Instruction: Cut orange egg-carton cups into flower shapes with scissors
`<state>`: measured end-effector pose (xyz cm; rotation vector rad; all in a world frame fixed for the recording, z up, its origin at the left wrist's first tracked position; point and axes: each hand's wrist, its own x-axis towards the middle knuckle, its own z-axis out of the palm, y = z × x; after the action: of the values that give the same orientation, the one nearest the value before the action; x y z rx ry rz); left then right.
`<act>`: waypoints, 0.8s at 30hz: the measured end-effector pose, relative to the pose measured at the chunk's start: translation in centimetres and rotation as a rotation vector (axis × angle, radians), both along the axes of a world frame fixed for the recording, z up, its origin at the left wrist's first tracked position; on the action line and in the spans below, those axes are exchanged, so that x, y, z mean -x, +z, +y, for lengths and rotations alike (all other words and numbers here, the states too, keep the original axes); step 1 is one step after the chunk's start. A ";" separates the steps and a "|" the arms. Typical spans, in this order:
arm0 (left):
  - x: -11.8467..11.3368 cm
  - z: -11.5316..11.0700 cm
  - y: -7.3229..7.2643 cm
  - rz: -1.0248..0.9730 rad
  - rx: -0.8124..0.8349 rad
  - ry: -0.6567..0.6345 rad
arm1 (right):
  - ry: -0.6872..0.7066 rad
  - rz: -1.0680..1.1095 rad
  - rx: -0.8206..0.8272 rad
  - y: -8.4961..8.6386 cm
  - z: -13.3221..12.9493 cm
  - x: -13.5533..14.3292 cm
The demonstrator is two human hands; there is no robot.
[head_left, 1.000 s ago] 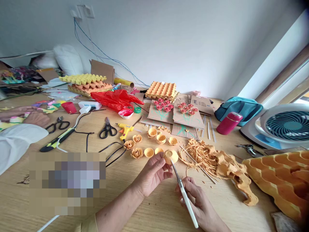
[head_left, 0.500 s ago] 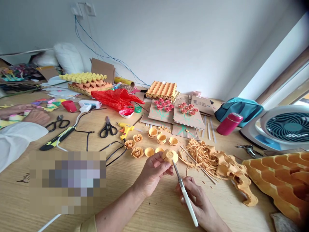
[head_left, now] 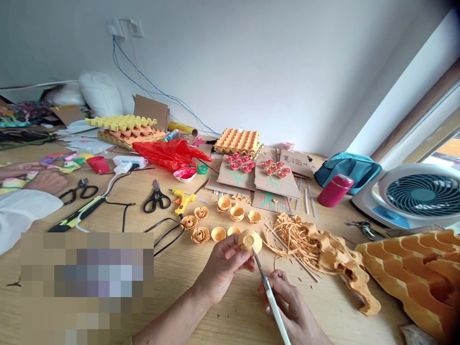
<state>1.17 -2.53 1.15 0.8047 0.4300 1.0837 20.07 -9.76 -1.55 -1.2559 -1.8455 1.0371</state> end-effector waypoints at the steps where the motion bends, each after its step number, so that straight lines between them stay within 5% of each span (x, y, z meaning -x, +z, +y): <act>1: 0.0 0.0 0.0 0.001 0.001 0.000 | 0.000 0.002 0.001 0.0 0.0 0.0; 24: -0.3 -0.3 0.6 -0.007 0.094 0.010 | -0.019 -0.014 0.001 0.1 -0.1 0.1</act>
<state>1.51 -2.81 1.80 0.7156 0.4759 1.0679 19.96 -9.86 -1.48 -1.2823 -1.8398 1.0216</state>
